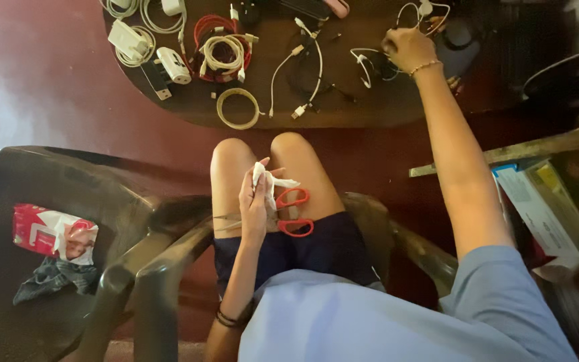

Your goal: The person sits at a table and repairs a black USB cable by cleaning the connector with a tissue, cutting a piece of electrical tape with scissors, and wrapping the tape around the cable's damaged section. The person then cleans a white earphone cable with a tissue.

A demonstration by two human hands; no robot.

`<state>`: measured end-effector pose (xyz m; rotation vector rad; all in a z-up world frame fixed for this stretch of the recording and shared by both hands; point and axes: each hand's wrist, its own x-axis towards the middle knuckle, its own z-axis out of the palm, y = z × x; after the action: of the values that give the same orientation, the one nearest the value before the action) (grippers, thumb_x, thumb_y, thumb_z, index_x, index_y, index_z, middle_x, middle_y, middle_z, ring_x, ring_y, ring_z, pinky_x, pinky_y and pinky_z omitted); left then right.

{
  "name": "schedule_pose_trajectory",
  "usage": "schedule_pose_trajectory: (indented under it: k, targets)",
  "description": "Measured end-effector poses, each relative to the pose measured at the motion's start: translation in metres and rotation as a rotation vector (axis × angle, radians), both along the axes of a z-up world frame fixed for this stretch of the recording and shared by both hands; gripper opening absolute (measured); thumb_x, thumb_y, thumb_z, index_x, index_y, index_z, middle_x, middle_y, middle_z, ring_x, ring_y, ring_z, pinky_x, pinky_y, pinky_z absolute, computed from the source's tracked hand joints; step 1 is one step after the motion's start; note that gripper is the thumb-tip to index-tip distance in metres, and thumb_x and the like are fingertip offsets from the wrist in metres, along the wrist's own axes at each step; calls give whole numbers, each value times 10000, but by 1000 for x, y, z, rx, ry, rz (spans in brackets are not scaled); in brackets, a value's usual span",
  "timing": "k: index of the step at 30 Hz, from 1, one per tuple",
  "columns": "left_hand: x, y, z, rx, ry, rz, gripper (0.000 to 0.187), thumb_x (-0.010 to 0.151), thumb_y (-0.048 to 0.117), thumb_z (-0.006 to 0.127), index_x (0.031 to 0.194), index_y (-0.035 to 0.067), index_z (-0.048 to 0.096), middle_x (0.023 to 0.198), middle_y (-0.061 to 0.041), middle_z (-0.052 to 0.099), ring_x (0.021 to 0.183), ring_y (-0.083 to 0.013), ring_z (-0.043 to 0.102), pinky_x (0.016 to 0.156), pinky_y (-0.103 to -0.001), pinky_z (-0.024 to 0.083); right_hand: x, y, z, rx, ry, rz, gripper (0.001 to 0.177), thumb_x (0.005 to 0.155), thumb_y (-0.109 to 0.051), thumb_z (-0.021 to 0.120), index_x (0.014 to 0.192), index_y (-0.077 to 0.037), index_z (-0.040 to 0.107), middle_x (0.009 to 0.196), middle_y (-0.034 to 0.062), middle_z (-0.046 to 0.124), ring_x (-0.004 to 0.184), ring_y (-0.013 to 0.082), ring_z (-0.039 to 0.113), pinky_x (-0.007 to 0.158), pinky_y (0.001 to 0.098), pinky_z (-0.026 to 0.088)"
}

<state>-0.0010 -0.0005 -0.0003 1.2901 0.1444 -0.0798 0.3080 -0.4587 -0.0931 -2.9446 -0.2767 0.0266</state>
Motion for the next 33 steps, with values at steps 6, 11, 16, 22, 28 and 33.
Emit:
schedule_pose_trajectory:
  k: [6, 11, 16, 22, 28, 33]
  targets:
    - [7, 1, 8, 6, 32, -1, 356, 1118, 188, 468, 1412, 16, 571, 1111, -117, 723, 890, -82, 547, 830, -225, 446, 8, -4, 0, -367, -12, 33, 362, 817, -116, 805, 1171, -188, 782, 1162, 78, 705, 1026, 278, 689, 840, 429, 586]
    - [9, 1, 15, -19, 81, -11, 389, 1113, 221, 460, 1434, 16, 539, 1152, -144, 729, 968, -127, 598, 887, -279, 454, 6, -1, 0, -491, 57, -51, 120, 1039, -169, 744, 1106, -78, 785, 1082, 136, 710, 991, 259, 706, 824, 393, 614]
    - [8, 4, 16, -32, 28, -27, 409, 1112, 244, 447, 1435, 1, 511, 1174, -161, 730, 1110, -172, 668, 998, -299, 482, -4, -5, 2, -597, -13, -2, 333, 781, -277, 854, 1064, -112, 794, 1221, 73, 679, 1182, 251, 607, 986, 460, 487]
    - [4, 8, 12, -60, 5, -5, 410, 1120, 224, 449, 1448, -17, 499, 1196, -173, 702, 1152, -183, 659, 1024, -300, 465, -11, -16, -8, -623, -74, -5, 174, 931, -221, 773, 1080, -135, 798, 1201, 75, 696, 1236, 265, 599, 1108, 511, 415]
    - [2, 11, 9, -105, 37, 26, 385, 1113, 216, 445, 1422, -7, 505, 1196, -174, 725, 1089, -182, 660, 988, -291, 480, -9, -21, -13, -661, -197, 6, 303, 935, -319, 695, 1128, -93, 749, 1094, 86, 715, 1120, 259, 625, 1001, 520, 435]
    - [3, 11, 9, -111, 26, 32, 374, 1111, 200, 456, 1418, -3, 516, 1173, -159, 716, 1097, -157, 658, 979, -281, 488, -3, -27, 22, -199, -220, -136, 236, 1092, -235, 702, 1180, -16, 710, 966, 122, 729, 915, 287, 685, 967, 527, 481]
